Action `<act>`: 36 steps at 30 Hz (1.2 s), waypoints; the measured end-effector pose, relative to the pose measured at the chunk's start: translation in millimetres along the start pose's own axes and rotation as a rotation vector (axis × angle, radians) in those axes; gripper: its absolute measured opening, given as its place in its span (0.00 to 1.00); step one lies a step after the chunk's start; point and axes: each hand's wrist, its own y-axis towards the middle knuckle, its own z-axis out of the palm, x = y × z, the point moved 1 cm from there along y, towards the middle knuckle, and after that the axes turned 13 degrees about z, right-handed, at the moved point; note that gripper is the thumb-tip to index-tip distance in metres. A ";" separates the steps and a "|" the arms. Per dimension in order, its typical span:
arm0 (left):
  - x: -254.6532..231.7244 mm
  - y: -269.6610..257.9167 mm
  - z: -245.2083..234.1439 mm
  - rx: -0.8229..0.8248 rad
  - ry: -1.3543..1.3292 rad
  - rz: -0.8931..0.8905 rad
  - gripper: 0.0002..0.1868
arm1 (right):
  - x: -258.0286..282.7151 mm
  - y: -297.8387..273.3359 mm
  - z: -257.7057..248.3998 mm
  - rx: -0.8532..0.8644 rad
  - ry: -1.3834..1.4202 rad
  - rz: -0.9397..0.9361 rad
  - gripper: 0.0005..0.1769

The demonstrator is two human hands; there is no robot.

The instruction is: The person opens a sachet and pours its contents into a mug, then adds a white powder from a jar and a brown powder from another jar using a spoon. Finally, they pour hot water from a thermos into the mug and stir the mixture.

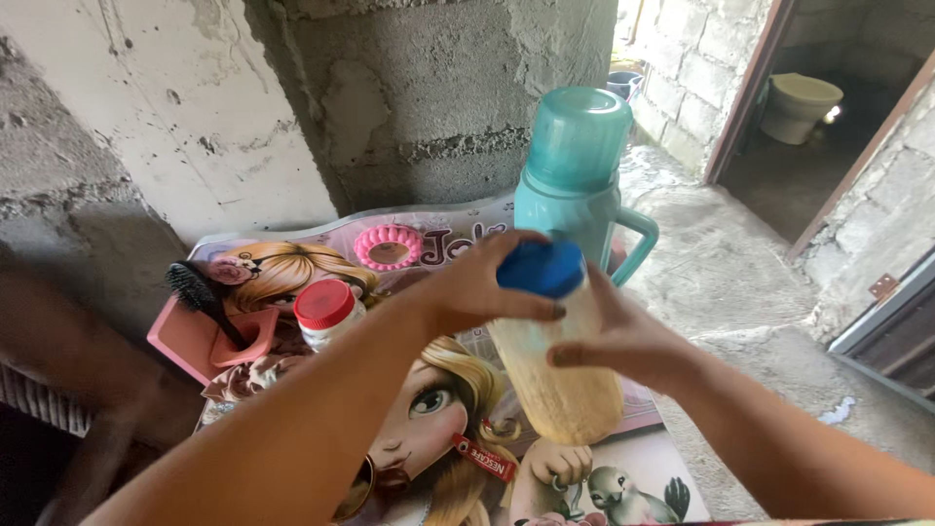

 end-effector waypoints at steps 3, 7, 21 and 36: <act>-19.6 6.0 -13.2 -0.043 -0.045 0.029 0.47 | 22.9 0.2 5.4 -0.003 0.028 -0.077 0.70; -35.0 -2.5 -5.1 -0.203 -0.092 -0.022 0.43 | 37.7 -2.6 20.2 -0.122 0.027 -0.001 0.71; -16.4 17.9 -9.3 0.159 0.292 -0.145 0.71 | 26.8 -1.7 16.8 -0.367 -0.527 0.016 0.77; -31.5 -10.4 -22.2 0.173 -0.020 -0.131 0.65 | 31.5 -11.5 3.2 -0.120 -0.588 0.126 0.80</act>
